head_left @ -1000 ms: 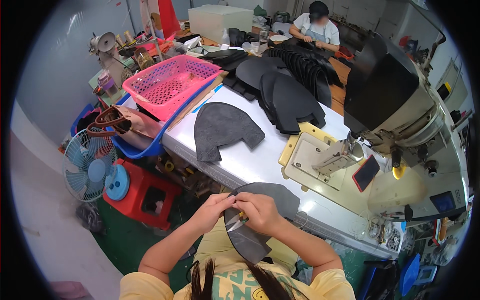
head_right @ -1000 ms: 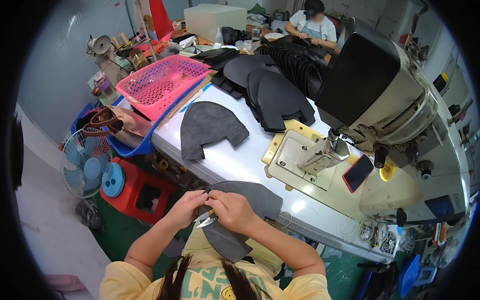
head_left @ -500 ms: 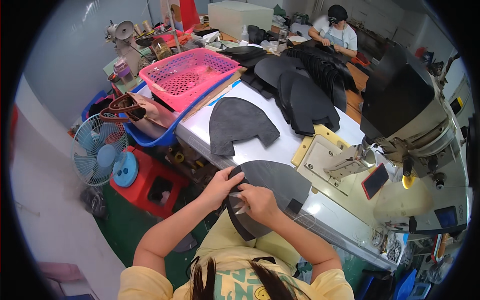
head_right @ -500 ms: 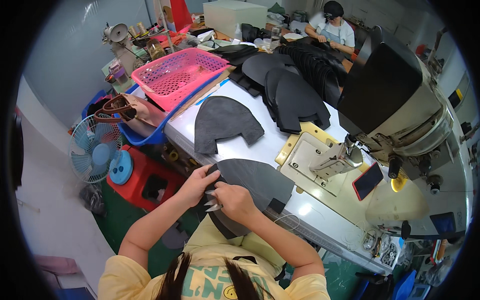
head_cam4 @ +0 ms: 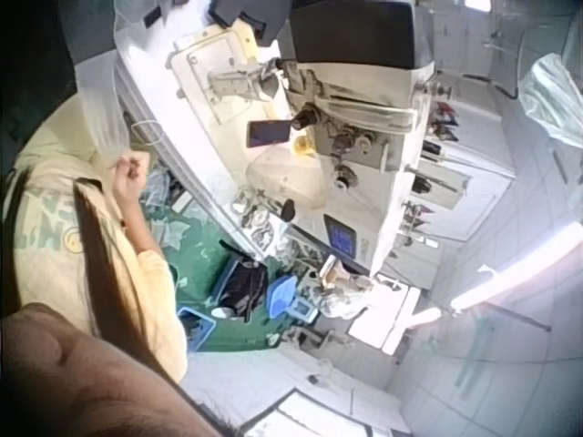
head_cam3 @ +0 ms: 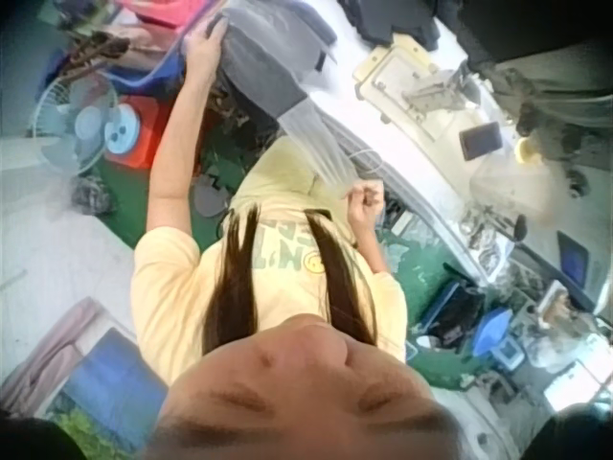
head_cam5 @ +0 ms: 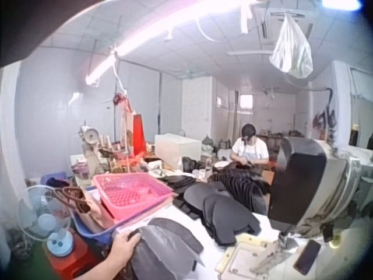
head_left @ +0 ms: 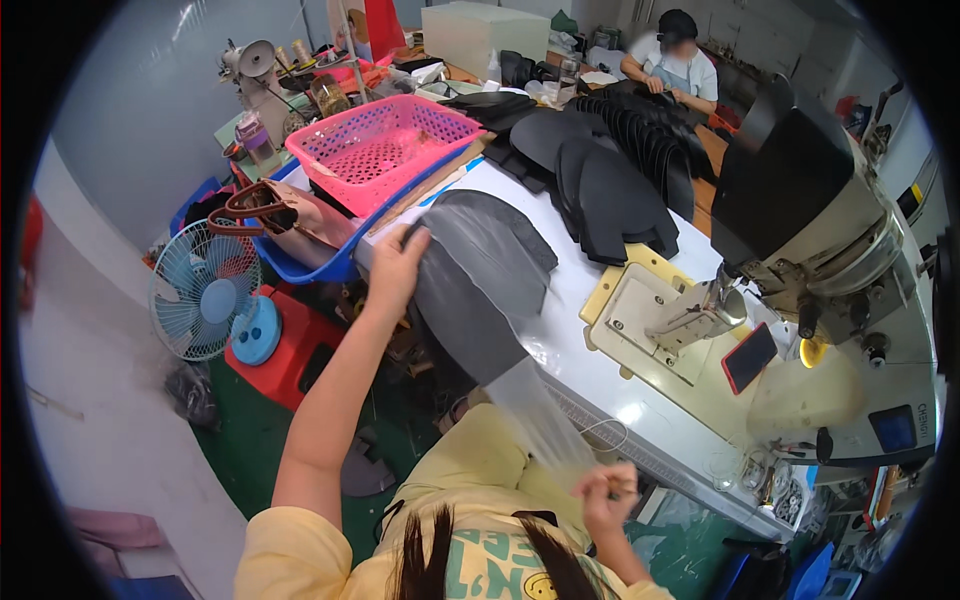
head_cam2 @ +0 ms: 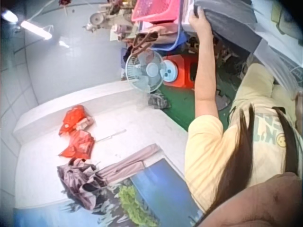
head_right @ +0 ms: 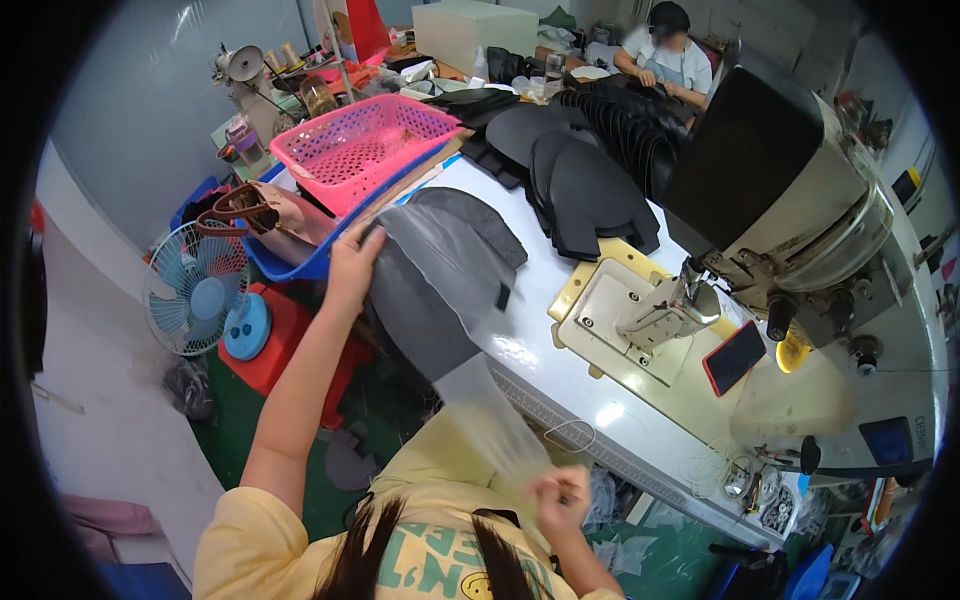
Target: The person handles black fabric pieces, folding and aligning them on a work table. They use a small yellow tool to press or mark the fabric edges and then place the prepared pieces into a pink basket. The person repeats this process for multiple fabric units.
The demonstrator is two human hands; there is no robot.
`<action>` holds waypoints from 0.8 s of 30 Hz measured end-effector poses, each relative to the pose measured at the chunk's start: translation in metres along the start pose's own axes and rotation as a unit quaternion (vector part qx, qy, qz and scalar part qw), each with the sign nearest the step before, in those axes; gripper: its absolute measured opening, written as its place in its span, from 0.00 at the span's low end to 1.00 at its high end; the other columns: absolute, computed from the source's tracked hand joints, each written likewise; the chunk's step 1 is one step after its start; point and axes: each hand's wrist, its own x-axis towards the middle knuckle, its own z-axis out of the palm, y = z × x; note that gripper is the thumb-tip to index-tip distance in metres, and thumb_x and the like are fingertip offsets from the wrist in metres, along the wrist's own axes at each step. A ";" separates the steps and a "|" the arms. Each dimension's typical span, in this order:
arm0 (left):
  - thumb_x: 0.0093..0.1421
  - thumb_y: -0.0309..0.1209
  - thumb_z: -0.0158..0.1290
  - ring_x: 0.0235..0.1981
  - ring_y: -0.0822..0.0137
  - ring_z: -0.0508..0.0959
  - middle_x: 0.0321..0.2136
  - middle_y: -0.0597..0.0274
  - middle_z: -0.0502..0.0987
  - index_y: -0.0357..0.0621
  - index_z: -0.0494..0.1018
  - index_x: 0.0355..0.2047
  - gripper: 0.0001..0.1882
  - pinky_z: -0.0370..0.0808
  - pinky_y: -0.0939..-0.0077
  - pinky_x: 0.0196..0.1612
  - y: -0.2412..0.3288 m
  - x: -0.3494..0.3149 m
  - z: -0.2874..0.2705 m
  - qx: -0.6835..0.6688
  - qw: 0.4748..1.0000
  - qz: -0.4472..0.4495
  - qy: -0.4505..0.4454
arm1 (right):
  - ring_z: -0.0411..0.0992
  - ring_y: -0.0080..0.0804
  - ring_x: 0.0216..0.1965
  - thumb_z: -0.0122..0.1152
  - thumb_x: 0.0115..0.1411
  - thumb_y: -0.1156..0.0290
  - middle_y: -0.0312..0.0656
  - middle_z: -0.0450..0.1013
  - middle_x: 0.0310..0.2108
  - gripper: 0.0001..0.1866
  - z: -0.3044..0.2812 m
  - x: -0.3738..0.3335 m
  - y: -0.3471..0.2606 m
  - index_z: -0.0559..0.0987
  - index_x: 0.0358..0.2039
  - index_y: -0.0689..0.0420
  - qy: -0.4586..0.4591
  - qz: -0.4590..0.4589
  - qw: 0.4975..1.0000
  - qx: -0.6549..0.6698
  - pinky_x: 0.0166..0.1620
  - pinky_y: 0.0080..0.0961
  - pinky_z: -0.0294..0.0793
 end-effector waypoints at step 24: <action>0.63 0.31 0.48 0.15 0.72 0.62 0.14 0.59 0.64 0.37 0.67 0.29 0.09 0.62 0.78 0.19 0.085 -0.095 0.070 -0.004 0.980 0.112 -0.165 | 0.75 0.41 0.43 0.64 0.47 0.81 0.50 0.72 0.47 0.21 0.102 0.154 -0.065 0.75 0.44 0.64 0.046 -0.260 0.956 -0.129 0.42 0.26 0.76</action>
